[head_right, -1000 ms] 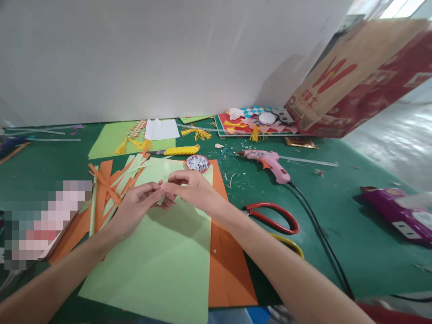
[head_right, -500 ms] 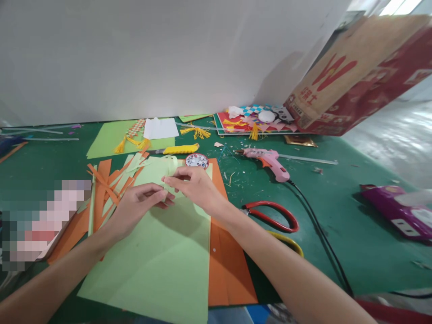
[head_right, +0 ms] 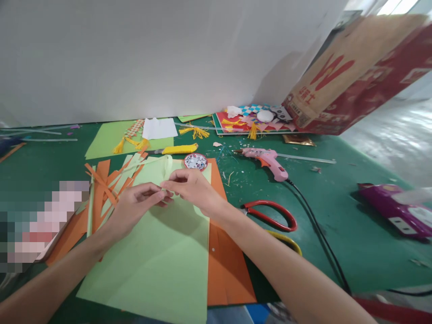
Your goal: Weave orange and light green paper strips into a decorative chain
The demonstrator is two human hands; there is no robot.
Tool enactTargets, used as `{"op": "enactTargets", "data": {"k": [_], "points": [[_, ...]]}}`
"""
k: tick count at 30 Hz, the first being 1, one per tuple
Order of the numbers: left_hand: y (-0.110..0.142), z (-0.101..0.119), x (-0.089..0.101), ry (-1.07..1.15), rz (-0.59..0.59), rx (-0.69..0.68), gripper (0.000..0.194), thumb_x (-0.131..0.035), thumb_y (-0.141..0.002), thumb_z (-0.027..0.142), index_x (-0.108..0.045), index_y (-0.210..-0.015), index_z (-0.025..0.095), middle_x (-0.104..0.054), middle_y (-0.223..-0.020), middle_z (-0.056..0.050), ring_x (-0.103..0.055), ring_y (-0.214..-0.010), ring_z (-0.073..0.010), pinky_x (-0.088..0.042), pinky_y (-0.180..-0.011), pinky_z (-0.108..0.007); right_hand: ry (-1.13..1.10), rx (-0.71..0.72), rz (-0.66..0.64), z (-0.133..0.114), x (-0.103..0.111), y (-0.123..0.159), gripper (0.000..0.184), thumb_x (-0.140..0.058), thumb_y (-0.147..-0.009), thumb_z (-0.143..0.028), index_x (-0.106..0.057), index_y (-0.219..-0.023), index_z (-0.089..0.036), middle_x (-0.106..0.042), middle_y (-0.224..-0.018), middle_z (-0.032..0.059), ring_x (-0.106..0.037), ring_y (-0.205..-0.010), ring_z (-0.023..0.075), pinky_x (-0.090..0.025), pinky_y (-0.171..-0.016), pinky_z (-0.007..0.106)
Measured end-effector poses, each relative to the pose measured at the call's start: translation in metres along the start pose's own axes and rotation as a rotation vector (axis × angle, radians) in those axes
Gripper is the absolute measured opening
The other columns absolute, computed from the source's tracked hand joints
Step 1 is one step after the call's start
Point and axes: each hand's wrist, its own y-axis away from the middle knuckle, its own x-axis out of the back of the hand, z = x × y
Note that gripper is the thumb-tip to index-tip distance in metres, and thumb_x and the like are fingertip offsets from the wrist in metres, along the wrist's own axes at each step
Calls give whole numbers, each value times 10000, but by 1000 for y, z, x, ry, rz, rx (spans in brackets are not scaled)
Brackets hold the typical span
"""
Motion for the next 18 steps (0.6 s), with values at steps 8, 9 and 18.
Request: {"op": "enactTargets", "data": {"k": [8,9,18], "points": [[-1,2,2,178,4,7,218,-601,-813,375,-542,-776,169,-662,-738,-2,-669,-733,-151,-530,-763,-300,-22,-18,-10,-3,-1,1,274,-727,-626,-360,-556,-557,-157,-553,-502,-25,-362,-456,53,-216,-434,228],[-1,2,2,196,-26,17,219,-600,-814,377,-567,-799,161,-669,-766,-17,-670,-749,-158,-531,-759,-299,-26,-24,-6,-3,-1,1,285,-736,-612,-364,-550,-551,-158,-525,-481,-36,-354,-449,51,-210,-431,228],[-2,-1,5,393,-230,145,268,-603,-819,398,-668,-874,143,-723,-843,-80,-681,-731,-169,-533,-705,-285,-173,-55,-57,-4,4,-1,260,-769,-569,-312,-570,-558,-145,-471,-482,-61,-354,-453,40,-221,-439,229]]}}
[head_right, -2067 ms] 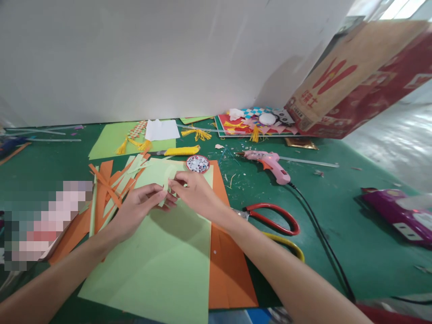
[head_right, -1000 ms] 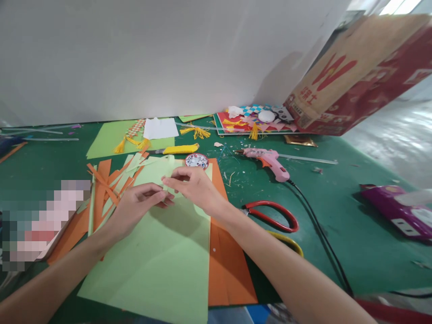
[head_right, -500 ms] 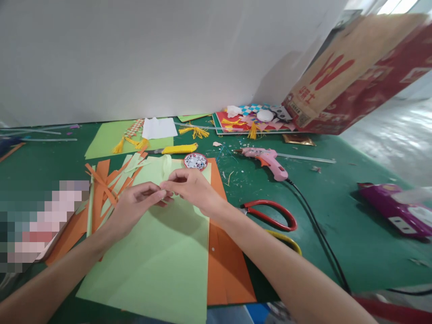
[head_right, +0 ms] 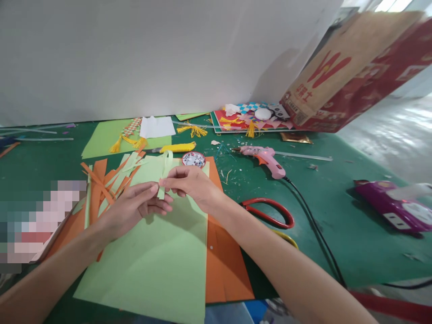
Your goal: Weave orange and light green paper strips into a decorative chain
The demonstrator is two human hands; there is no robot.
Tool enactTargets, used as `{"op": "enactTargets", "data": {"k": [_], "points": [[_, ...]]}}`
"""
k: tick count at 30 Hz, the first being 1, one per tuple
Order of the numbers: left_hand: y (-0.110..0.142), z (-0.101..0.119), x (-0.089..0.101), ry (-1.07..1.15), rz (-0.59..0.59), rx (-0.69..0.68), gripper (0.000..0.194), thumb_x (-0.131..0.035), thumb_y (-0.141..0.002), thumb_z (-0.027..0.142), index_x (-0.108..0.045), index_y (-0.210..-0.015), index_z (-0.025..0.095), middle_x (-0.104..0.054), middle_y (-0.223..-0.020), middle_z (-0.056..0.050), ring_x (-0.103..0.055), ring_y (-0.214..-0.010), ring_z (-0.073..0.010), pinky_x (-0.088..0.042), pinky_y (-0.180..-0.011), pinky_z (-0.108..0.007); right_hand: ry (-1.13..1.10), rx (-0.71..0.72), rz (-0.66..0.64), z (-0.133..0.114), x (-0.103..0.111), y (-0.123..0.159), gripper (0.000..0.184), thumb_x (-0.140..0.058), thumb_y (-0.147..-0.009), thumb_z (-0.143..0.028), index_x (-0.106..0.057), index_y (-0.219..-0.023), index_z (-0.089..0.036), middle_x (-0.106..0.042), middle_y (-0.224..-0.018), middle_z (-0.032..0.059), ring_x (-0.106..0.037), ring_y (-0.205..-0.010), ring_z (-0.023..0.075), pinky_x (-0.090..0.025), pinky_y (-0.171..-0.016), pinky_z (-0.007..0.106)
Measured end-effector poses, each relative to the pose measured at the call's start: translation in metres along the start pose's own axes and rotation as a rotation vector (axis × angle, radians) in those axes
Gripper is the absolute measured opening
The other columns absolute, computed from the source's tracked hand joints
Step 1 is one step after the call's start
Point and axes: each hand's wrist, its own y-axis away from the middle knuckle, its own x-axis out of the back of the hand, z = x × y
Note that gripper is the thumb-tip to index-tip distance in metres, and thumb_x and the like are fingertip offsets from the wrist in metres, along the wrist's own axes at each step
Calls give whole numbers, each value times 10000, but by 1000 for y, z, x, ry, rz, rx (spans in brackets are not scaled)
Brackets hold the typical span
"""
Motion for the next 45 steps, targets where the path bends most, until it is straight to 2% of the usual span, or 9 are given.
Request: {"op": "enactTargets", "data": {"k": [9,21,29,45], "points": [[-2,0,-1,59,27,27,212,-689,-751,340,-653,-802,137,-689,-722,-35,-657,-640,-138,-522,-657,-261,-73,-35,-27,0,1,-1,237,-777,-542,-268,-579,-567,-139,-489,-490,-61,-382,-463,39,-233,-450,223],[-1,2,-2,34,45,31,236,-708,-731,357,-649,-760,130,-670,-698,-33,-639,-610,-120,-522,-617,-233,16,-21,-60,0,2,1,283,-773,-575,-310,-544,-528,-150,-473,-475,-61,-379,-460,43,-248,-450,222],[-2,0,-1,-78,48,18,253,-664,-760,377,-681,-794,127,-707,-780,-77,-663,-641,-154,-532,-652,-278,57,-10,-39,0,3,1,267,-773,-578,-322,-576,-549,-146,-554,-511,-29,-363,-447,40,-236,-434,223],[-2,1,-4,-190,74,-20,242,-630,-780,363,-687,-795,128,-722,-822,-96,-671,-644,-163,-543,-656,-286,117,30,3,4,3,-2,298,-772,-573,-351,-553,-529,-153,-506,-476,-45,-351,-433,39,-249,-428,218]]}}
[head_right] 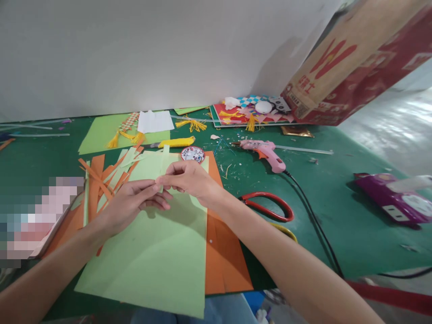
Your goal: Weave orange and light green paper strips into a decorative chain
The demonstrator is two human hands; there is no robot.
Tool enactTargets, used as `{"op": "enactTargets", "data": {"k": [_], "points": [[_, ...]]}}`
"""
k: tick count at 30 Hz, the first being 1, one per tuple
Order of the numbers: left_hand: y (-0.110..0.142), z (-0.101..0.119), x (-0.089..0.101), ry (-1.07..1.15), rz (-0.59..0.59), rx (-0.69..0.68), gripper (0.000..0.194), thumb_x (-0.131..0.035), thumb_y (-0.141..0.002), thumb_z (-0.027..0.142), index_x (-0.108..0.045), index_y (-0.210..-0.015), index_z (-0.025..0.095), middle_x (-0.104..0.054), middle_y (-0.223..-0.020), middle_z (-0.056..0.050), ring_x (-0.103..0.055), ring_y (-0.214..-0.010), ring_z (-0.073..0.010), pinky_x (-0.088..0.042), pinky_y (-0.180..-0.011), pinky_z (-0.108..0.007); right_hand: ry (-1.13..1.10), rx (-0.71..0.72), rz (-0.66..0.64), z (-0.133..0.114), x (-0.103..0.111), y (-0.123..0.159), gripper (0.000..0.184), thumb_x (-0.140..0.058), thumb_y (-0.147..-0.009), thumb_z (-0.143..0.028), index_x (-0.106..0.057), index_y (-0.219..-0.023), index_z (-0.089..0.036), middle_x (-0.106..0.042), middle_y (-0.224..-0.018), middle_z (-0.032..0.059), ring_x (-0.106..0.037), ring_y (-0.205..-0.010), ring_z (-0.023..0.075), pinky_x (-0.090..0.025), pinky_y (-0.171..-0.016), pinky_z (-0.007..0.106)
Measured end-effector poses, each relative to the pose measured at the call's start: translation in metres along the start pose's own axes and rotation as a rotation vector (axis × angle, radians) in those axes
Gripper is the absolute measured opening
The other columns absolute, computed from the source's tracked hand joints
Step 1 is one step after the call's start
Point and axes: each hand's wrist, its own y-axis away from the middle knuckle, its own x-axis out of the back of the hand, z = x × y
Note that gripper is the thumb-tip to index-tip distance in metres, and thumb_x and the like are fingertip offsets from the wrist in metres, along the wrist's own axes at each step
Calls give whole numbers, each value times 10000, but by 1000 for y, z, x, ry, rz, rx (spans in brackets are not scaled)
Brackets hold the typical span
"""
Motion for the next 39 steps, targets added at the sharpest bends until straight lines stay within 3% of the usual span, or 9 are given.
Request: {"op": "enactTargets", "data": {"k": [22,39], "points": [[3,3,-2,-137,48,-42,181,-618,-785,291,-668,-699,140,-689,-671,-38,-654,-570,-134,-546,-603,-244,7,27,19,0,0,0,265,-719,-637,-282,-526,-504,-158,-471,-448,-55,-351,-423,37,-258,-428,217],[3,-1,-1,-148,5,-40,173,-601,-807,287,-662,-736,142,-670,-673,-2,-650,-576,-103,-519,-597,-207,-9,41,20,2,-2,0,288,-759,-601,-304,-532,-509,-152,-476,-442,-54,-360,-418,35,-258,-414,207]]}}
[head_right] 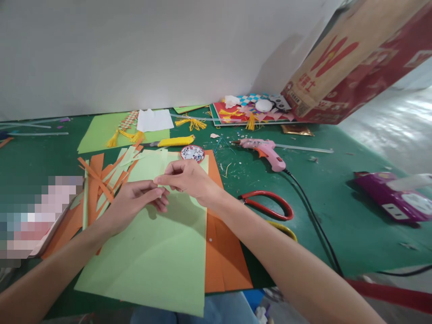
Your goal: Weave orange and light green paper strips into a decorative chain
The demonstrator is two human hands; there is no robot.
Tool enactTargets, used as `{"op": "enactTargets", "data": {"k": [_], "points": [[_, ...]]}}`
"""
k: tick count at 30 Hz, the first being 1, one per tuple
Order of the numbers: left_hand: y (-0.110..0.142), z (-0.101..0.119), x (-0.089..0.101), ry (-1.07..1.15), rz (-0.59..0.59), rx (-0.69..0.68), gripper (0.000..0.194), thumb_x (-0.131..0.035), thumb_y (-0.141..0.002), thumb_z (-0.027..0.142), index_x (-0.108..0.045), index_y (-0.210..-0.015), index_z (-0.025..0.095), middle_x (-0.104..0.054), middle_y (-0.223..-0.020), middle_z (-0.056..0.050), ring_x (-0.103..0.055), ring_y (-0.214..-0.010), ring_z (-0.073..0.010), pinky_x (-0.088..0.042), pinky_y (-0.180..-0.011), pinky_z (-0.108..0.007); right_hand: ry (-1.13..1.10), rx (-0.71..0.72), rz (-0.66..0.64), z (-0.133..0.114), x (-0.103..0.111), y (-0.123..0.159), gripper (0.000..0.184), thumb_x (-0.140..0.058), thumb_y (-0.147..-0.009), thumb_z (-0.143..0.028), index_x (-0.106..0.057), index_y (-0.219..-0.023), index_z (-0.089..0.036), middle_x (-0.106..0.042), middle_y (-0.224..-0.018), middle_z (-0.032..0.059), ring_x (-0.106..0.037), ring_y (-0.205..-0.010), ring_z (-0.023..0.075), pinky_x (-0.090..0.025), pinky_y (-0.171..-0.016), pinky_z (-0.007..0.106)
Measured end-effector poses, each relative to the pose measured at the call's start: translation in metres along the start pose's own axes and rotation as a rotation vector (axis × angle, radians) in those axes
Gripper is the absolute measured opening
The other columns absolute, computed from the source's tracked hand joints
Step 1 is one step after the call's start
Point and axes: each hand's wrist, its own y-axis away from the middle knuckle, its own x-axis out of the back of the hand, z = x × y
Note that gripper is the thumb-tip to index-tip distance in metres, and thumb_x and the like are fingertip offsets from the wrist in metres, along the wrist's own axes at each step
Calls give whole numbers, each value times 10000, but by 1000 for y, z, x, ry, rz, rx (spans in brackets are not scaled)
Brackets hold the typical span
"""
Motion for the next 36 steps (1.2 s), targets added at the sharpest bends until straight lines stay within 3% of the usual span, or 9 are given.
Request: {"op": "enactTargets", "data": {"k": [27,36], "points": [[0,-5,1,-57,-58,-12,235,-598,-819,332,-637,-696,135,-682,-656,-8,-644,-547,-94,-507,-551,-182,2,24,64,-6,7,1,299,-740,-646,-255,-497,-503,-157,-462,-435,-60,-371,-438,43,-264,-453,218],[0,-6,1,-119,-72,4,255,-585,-824,358,-651,-724,133,-691,-674,-33,-642,-558,-110,-514,-575,-213,-35,91,115,-13,14,2,351,-753,-640,-347,-489,-502,-161,-446,-460,-53,-366,-457,50,-247,-455,237]]}}
